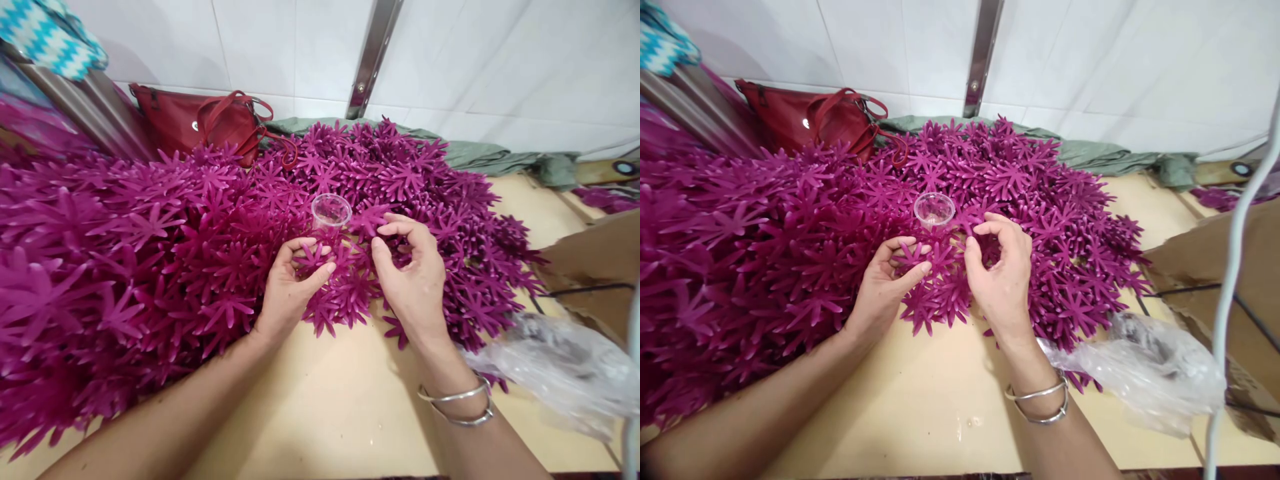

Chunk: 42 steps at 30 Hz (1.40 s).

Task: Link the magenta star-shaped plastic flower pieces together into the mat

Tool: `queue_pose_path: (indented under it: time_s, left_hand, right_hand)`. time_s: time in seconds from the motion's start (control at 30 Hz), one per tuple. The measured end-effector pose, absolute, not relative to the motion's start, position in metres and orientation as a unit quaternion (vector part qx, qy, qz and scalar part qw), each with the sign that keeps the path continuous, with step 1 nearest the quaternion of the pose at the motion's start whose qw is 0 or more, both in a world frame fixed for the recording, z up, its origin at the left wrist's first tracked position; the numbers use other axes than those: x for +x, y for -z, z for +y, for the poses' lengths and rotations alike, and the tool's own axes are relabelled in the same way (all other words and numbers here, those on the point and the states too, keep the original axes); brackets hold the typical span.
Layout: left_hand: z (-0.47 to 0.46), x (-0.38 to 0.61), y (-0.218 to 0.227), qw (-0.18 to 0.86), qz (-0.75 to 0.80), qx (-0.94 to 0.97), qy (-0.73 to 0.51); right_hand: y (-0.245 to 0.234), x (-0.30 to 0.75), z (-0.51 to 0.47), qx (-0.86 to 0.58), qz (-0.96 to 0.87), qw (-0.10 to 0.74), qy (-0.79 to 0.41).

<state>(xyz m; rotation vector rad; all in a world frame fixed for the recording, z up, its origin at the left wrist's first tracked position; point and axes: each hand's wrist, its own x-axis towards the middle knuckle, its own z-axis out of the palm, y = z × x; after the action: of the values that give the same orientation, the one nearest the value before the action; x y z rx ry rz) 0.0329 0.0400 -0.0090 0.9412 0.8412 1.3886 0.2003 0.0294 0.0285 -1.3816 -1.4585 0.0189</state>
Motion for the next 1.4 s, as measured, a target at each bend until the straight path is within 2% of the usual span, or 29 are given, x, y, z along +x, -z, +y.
queue_pose_path:
  time_s: [0.1,0.2,0.37,0.5,0.7,0.87,0.93,1.03,1.23,1.4]
  left_hand:
    - [0.041,0.031,0.008,0.627,0.33,0.364,-0.605]
    - [0.043,0.029,0.009,0.656,0.304,0.33,-0.607]
    - [0.043,0.03,0.012,0.619,0.32,0.394,-0.6]
    - [0.043,0.03,0.013,0.621,0.315,0.376,-0.611]
    - [0.044,0.028,0.012,0.634,0.322,0.338,-0.617]
    - [0.044,0.028,0.013,0.622,0.332,0.321,-0.632]
    - [0.044,0.029,0.013,0.622,0.334,0.328,-0.627]
    - [0.043,0.029,0.012,0.618,0.333,0.353,-0.619]
    - [0.043,0.029,0.011,0.619,0.333,0.388,-0.597]
    - [0.041,0.029,0.011,0.613,0.342,0.423,-0.573]
  right_hand:
    - [-0.027,0.195,0.028,-0.574,-0.621,0.534,0.003]
    - [-0.026,0.19,0.025,-0.558,-0.631,0.537,-0.038]
    - [-0.024,0.183,0.022,-0.531,-0.66,0.501,-0.176]
    - [-0.02,0.182,0.023,-0.53,-0.666,0.479,-0.214]
    - [-0.017,0.195,0.028,-0.588,-0.634,0.48,-0.148]
    - [-0.022,0.197,0.028,-0.611,-0.65,0.451,0.039]
    - [-0.025,0.193,0.026,-0.59,-0.664,0.456,0.049]
    - [-0.025,0.183,0.023,-0.549,-0.689,0.473,-0.02]
    - [-0.02,0.174,0.022,-0.536,-0.611,0.517,-0.269]
    - [-0.023,0.18,0.025,-0.525,-0.593,0.514,-0.33]
